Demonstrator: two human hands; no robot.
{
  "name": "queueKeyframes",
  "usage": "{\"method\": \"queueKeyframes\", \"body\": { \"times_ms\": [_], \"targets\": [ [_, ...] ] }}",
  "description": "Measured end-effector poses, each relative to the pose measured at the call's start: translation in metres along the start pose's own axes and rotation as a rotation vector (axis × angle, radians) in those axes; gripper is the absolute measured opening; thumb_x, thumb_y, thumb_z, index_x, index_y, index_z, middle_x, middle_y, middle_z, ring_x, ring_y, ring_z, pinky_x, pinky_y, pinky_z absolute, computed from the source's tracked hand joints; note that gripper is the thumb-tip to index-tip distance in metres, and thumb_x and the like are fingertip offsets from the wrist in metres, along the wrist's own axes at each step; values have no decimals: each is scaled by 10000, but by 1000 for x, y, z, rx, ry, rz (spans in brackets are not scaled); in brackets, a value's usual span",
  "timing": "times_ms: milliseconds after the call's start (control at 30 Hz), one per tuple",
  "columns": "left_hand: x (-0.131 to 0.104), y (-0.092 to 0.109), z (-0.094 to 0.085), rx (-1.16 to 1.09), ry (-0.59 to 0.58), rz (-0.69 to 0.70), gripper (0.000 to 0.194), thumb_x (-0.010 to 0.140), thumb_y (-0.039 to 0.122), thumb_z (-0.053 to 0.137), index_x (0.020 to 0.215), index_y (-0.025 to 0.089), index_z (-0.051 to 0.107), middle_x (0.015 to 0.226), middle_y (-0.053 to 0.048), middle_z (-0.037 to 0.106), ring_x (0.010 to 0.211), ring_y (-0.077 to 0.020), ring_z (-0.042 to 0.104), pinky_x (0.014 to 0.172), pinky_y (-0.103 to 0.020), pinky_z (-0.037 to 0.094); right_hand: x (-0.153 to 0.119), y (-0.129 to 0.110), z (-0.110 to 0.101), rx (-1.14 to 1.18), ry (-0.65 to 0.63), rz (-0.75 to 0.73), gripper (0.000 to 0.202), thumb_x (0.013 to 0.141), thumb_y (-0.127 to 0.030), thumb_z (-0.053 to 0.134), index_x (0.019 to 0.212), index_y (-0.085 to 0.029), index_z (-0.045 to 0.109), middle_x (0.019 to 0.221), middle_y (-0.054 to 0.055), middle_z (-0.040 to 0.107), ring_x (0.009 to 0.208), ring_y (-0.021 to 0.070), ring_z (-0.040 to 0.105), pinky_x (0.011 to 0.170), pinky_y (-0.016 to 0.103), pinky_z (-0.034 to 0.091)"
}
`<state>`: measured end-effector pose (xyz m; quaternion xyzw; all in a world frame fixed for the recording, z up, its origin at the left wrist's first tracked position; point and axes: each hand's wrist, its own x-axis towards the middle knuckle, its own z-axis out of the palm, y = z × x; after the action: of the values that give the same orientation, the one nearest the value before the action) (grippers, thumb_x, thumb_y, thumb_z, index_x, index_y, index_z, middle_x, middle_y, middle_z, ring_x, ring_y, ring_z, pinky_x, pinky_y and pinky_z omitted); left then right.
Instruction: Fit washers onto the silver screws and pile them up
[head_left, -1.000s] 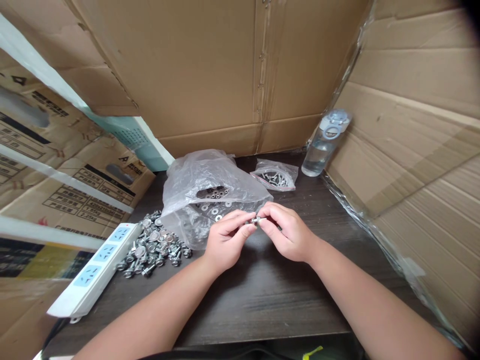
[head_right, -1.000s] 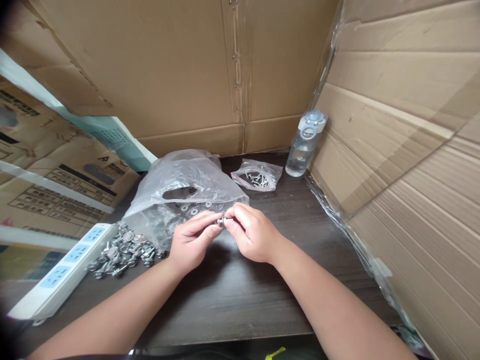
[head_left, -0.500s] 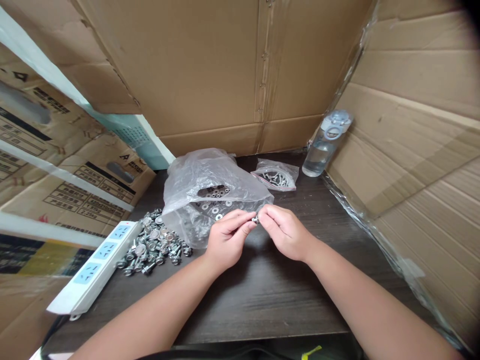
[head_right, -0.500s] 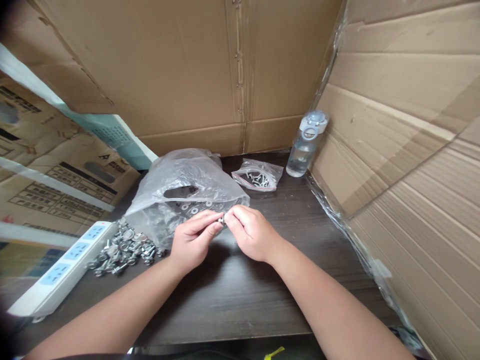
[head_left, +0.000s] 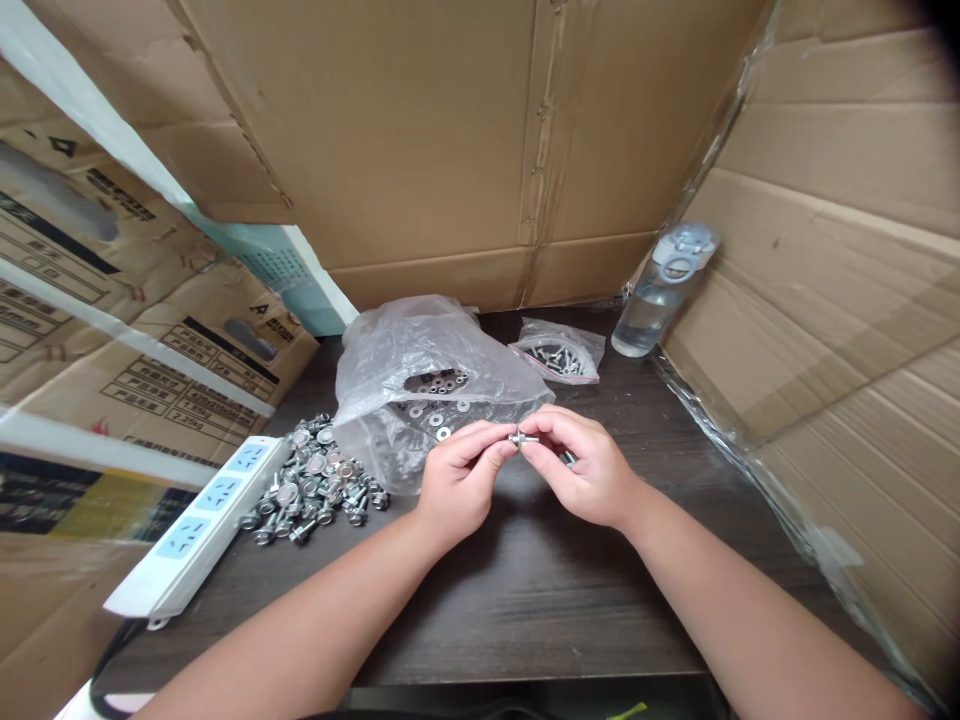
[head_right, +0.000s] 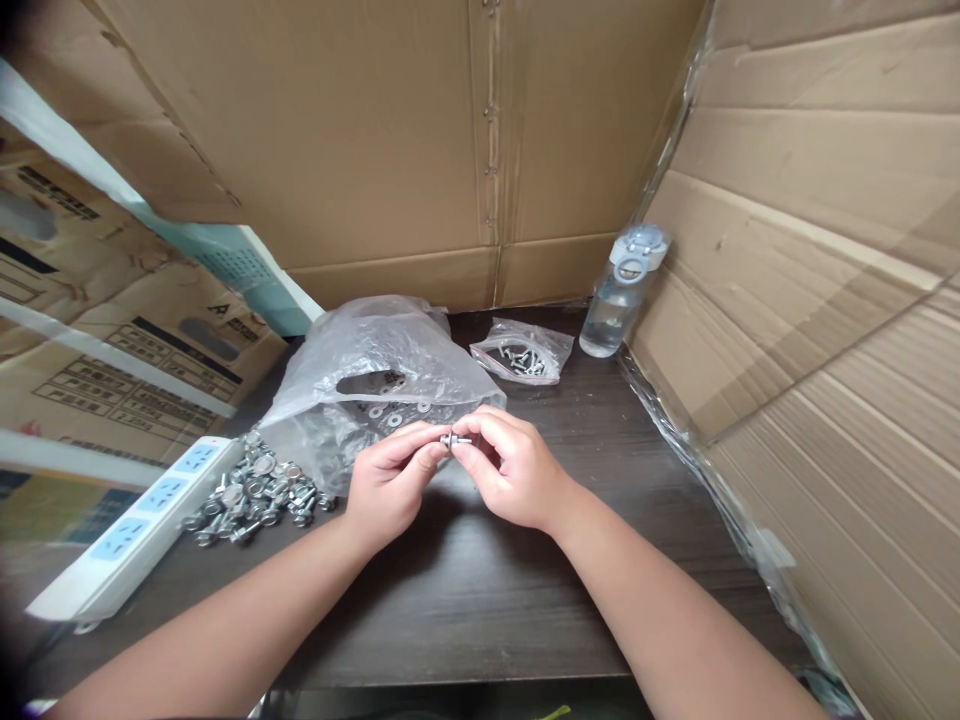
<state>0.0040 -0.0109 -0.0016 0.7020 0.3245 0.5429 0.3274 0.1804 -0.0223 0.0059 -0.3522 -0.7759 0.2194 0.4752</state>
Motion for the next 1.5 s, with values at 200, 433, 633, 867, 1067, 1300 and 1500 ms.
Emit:
{"method": "queueKeyframes", "body": {
  "times_ms": [200,433,633,867,1067,1300,1500],
  "targets": [
    [0,-2,0,41,12,46,164,849,229,654,935,170,781,816,-69,749,726,-120,680,695,-219,566,2,2,7,-130,20,-80,144,969,-184,463,877,-150,568,775,43,557,711,118,508,658,253,429],
    [0,-3,-1,7,32,-38,156,827,245,682,918,180,791,821,-69,755,728,-128,684,694,-223,567,3,0,0,-53,20,20,174,982,-231,453,883,-155,574,774,36,551,694,106,501,646,247,427],
    [-1,-3,-1,-70,46,-141,162,830,279,683,919,193,789,874,-68,755,772,-140,682,713,-245,564,2,2,-4,3,-20,-30,76,921,-179,548,988,-155,576,873,51,566,703,96,509,611,225,442],
    [0,-1,0,-5,26,-24,143,836,226,670,900,179,789,812,-58,750,743,-122,680,712,-223,558,1,2,0,-48,-24,-49,31,926,-167,536,924,-152,563,824,41,553,697,99,482,636,242,419],
    [0,-2,1,32,14,47,140,829,187,673,912,168,784,817,-57,755,742,-109,684,714,-196,554,3,3,3,-53,-59,-19,260,987,-191,418,744,-143,499,723,23,497,688,101,460,661,253,397],
    [-1,-7,0,-103,39,-165,160,836,277,675,912,187,783,858,-55,742,778,-130,676,756,-244,559,0,3,-2,-14,-10,-27,120,908,-190,572,1022,-153,574,855,34,547,683,84,499,591,207,427],
    [-2,-7,0,-108,29,-140,139,828,226,678,908,194,787,862,-47,747,787,-117,682,760,-220,558,0,7,1,-47,5,-93,74,889,-135,582,961,-149,587,842,35,557,693,86,494,630,221,427]
  ]
}}
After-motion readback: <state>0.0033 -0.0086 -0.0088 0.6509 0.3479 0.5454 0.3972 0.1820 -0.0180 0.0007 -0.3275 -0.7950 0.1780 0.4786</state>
